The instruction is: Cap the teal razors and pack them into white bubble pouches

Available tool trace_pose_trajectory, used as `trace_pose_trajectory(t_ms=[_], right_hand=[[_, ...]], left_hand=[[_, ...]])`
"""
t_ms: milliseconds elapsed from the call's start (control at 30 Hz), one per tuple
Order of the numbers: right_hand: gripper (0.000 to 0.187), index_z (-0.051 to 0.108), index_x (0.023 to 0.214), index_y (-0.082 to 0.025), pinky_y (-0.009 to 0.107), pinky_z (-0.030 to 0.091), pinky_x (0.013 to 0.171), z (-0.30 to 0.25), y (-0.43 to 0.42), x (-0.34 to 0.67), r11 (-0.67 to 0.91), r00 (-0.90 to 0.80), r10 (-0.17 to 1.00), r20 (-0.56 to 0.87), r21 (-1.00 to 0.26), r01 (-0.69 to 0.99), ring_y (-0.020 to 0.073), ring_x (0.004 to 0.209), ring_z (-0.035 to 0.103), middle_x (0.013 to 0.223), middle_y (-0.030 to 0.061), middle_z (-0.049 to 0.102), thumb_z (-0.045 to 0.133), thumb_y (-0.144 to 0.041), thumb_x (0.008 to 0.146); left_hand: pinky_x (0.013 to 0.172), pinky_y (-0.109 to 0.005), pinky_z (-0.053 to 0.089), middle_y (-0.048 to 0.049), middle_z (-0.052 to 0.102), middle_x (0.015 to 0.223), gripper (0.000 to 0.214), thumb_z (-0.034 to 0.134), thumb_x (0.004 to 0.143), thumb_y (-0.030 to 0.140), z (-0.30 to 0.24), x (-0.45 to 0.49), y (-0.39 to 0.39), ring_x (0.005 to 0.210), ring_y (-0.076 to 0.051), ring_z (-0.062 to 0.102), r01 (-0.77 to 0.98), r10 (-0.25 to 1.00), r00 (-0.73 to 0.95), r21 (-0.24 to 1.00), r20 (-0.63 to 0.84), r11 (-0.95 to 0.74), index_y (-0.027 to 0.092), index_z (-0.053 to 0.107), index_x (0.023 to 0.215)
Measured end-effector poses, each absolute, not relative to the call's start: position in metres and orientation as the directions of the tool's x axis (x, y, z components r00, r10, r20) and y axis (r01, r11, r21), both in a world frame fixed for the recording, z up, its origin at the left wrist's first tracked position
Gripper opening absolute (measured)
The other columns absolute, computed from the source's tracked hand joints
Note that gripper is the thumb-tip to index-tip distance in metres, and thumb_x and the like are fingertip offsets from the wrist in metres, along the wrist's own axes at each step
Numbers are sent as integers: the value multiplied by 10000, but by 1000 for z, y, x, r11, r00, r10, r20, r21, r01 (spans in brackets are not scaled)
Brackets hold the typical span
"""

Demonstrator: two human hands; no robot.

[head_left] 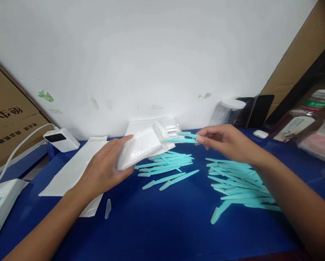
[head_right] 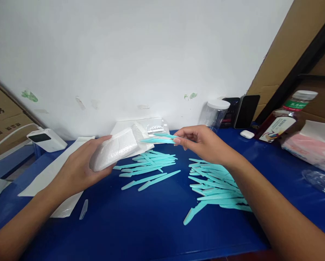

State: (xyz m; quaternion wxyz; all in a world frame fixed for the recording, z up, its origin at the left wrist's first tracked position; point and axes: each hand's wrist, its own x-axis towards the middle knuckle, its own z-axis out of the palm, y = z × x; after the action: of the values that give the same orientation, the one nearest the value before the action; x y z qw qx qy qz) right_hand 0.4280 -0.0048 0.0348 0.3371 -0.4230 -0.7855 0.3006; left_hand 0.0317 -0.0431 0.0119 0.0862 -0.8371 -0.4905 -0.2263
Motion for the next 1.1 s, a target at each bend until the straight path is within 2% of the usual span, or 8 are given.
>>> trace_pose_trajectory(t_ms=[133,267,367,500,700,867,967,1100], right_hand=[[384,816,948,-225,302,519,638,33,-5,423,433,-393,882,260,-775,460,160,675,625,864,49,783,748,-603,947],[397,813,979,-221,291,482,588,30,-8,415,428,-348,894,283,-771,472,156,651,613,823,41,768,732,-609,959],[363,815,991,-224,291,469,587,28,-15,406,467,-319,881,348,-745,476,158,663,622,811,27,757,704,-570,995],[258,819,1037,-229,288,485,622,23,-29,388,566,-346,824,448,-661,492,172,772,680,932,31,795,666,-437,1052],[187,833,1142,-248,286,486,613,18,-42,374,730,-427,683,593,-526,437,159,808,668,1011,49,746,669,-272,1057],[272,830,1230,-271,305,479,580,23,-37,383,683,-347,719,602,-522,511,167,764,628,1011,71,676,606,-262,1075],[251,833,1204,-266,326,503,618,26,-36,386,674,-351,723,595,-498,546,178,761,647,956,60,703,628,-257,1059],[122,825,1037,-245,342,539,666,31,-38,389,620,-274,760,589,-533,575,199,808,700,962,42,789,719,-297,1007]], left_hand=[[1012,-510,570,-109,611,1525,842,748,872,309,10,34,-46,1306,-373,641,831,757,457,78,467,-551,318,357,1617],[1062,-551,562,-111,602,1552,841,745,884,340,6,34,-45,1361,-388,621,828,754,471,66,458,-557,327,348,1625],[1061,-552,570,-105,613,1544,847,746,886,348,4,36,-45,1354,-387,628,829,754,471,63,459,-556,335,342,1630],[1098,-540,558,-100,580,1583,895,760,876,332,2,46,-50,1383,-373,612,808,742,477,98,471,-581,340,304,1647],[1002,-531,612,-114,633,1495,1045,801,831,309,-5,62,-58,1308,-392,664,829,790,390,194,473,-525,353,213,1694],[994,-521,615,-126,606,1516,1034,812,842,372,-7,58,-57,1304,-388,665,850,818,317,240,479,-469,350,225,1693],[971,-512,620,-119,651,1426,1046,823,833,386,-7,57,-56,1265,-383,681,854,828,290,260,480,-450,353,231,1695],[959,-518,619,-123,655,1402,1050,825,827,386,-7,58,-56,1247,-382,684,851,830,294,266,474,-454,352,233,1694]])
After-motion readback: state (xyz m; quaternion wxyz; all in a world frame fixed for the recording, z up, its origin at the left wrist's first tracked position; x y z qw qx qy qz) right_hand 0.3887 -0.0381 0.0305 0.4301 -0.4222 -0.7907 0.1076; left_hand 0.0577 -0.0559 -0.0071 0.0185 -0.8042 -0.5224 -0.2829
